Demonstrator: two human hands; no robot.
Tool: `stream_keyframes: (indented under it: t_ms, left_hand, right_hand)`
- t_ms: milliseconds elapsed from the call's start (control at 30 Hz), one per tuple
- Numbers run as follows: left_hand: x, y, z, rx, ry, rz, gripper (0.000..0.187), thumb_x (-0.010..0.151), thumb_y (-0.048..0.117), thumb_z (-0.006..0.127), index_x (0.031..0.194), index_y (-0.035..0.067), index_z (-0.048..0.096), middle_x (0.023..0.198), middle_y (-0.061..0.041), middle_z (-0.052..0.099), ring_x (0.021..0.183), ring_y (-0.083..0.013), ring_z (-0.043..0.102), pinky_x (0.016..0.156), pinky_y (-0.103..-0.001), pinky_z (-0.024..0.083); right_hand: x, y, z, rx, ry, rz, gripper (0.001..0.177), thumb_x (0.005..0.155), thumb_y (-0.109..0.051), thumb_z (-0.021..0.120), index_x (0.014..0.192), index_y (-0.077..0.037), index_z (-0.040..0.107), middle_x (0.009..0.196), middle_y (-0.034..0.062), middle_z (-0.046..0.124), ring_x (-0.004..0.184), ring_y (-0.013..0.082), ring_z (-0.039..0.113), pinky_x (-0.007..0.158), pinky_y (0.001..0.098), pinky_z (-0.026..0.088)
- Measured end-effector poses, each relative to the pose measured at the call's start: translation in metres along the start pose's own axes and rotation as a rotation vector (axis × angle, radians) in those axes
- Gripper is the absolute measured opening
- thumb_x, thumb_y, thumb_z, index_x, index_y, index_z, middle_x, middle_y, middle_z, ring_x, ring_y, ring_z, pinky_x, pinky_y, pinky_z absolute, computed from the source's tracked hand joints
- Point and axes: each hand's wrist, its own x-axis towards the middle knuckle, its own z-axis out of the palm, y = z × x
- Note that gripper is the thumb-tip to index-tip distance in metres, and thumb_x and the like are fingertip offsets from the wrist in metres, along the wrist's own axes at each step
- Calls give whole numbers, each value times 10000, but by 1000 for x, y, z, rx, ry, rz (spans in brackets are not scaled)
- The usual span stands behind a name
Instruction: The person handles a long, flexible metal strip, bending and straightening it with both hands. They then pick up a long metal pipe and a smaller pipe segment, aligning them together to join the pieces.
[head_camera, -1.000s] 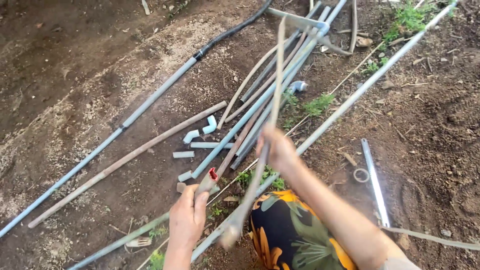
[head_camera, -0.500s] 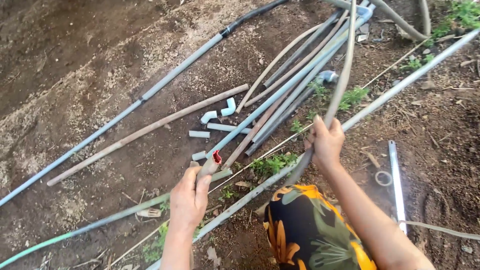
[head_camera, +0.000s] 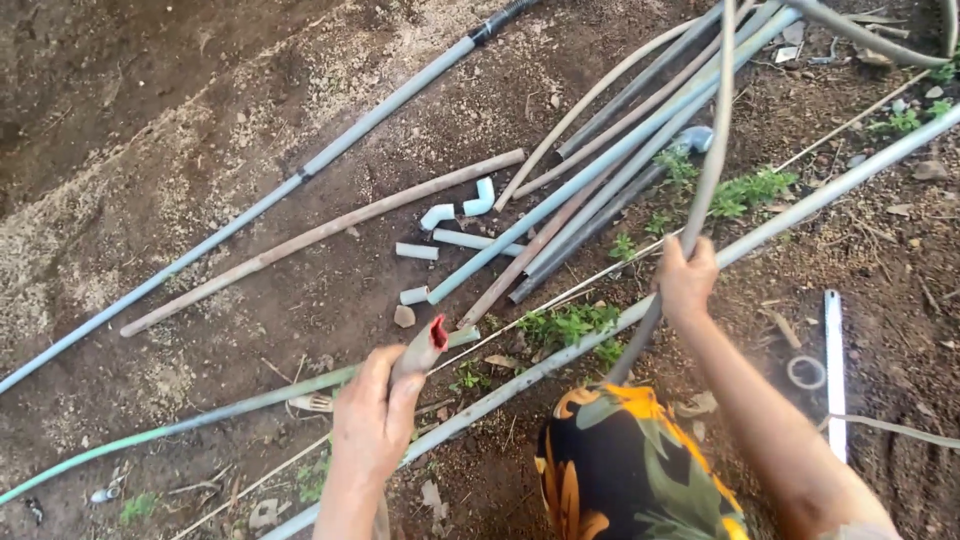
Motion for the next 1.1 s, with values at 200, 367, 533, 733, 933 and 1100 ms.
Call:
stream_keyframes:
  t_ms: [200, 367, 533, 733, 933, 1100]
  left_hand:
    - [26, 18, 24, 2, -128, -88, 481, 933, 418, 280, 1094, 39, 529, 764, -50, 630, 536, -132, 613, 398, -252, 548]
    - [75, 46, 77, 21, -505, -330, 378, 904, 368, 486, 1159, 92, 522, 920, -33, 659, 738, -145, 662, 661, -288, 610]
    - [116, 49, 168, -77, -819, -378, 345, 959, 452, 427, 964, 117, 506, 773, -20, 535, 644, -172, 516, 572, -322, 383]
    - [165, 40, 270, 89, -1065, -424, 493, 918, 371, 574, 1275, 81, 397, 1181, -114, 524, 943, -281, 590, 715, -409, 473]
    - [256, -22, 337, 197, -724, -700, 305, 835, 397, 528, 1013, 154, 578, 1006, -98, 683, 1021, -277, 641, 896, -420, 504]
    - [336, -63, 396, 111, -692, -731, 548, 710, 505, 641, 1176, 226, 576, 1192, -56, 608, 1141, -274, 566, 928, -457, 466]
  right_hand:
    - [41, 58, 2, -303, -10, 161, 269, 961, -193, 553, 1142, -17, 460, 829, 69, 515, 576, 151, 508, 469, 269, 493]
    - [75, 115, -23, -606, -40, -28, 583, 923, -393, 479, 1325, 17, 377, 1151, 235, 464, 978, 356, 512, 815, 484, 447]
    - [138, 185, -45, -733, -34, -381, 320, 982, -274, 390, 1110, -54, 584, 963, 163, 607, 931, 337, 552, 775, 476, 434]
    - [224, 201, -55, -771, -40, -631, 378, 840, -35, 477, 1216, -24, 509, 984, 198, 561, 878, 388, 546, 701, 519, 468]
    - [309, 270, -47, -1078, 101, -900, 277, 869, -104, 497, 1135, -116, 571, 858, 66, 569, 786, 227, 592, 720, 335, 490]
    - [340, 293, -48, -1088, 45, -876, 199, 886, -159, 450, 1046, -162, 568, 813, 25, 526, 725, 203, 560, 681, 322, 464]
